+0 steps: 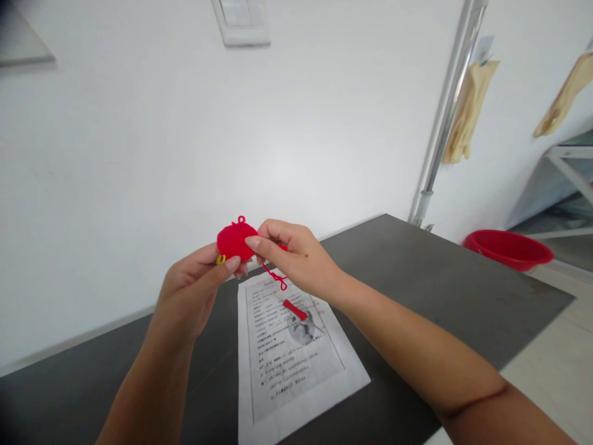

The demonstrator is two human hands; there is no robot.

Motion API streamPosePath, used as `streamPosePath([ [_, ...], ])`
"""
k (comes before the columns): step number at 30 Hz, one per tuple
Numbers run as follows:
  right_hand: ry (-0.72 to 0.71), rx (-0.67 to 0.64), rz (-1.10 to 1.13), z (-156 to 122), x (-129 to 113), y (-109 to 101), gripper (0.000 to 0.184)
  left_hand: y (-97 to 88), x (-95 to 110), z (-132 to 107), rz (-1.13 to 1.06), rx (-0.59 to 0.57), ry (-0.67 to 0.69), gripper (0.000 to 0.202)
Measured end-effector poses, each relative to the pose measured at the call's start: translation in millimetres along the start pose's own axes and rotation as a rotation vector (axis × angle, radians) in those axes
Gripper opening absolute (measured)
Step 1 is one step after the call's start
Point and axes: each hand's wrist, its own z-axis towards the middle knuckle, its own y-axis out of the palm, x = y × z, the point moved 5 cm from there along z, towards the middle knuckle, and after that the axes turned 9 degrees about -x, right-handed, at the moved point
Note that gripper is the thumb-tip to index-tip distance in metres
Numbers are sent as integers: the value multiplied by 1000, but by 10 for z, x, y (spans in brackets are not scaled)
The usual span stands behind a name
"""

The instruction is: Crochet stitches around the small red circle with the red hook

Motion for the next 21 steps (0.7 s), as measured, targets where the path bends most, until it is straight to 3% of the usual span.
streamPosePath([
  [3, 33, 15, -41, -8, -7, -23, 32, -27, 25, 2, 54, -24, 18, 21],
  [14, 116, -116, 99, 10, -8, 83, 23, -27, 56, -48, 131, 146, 58, 24],
  [21, 149, -95, 216, 43, -34, 89, 15, 2, 55, -51, 70, 95, 71, 17],
])
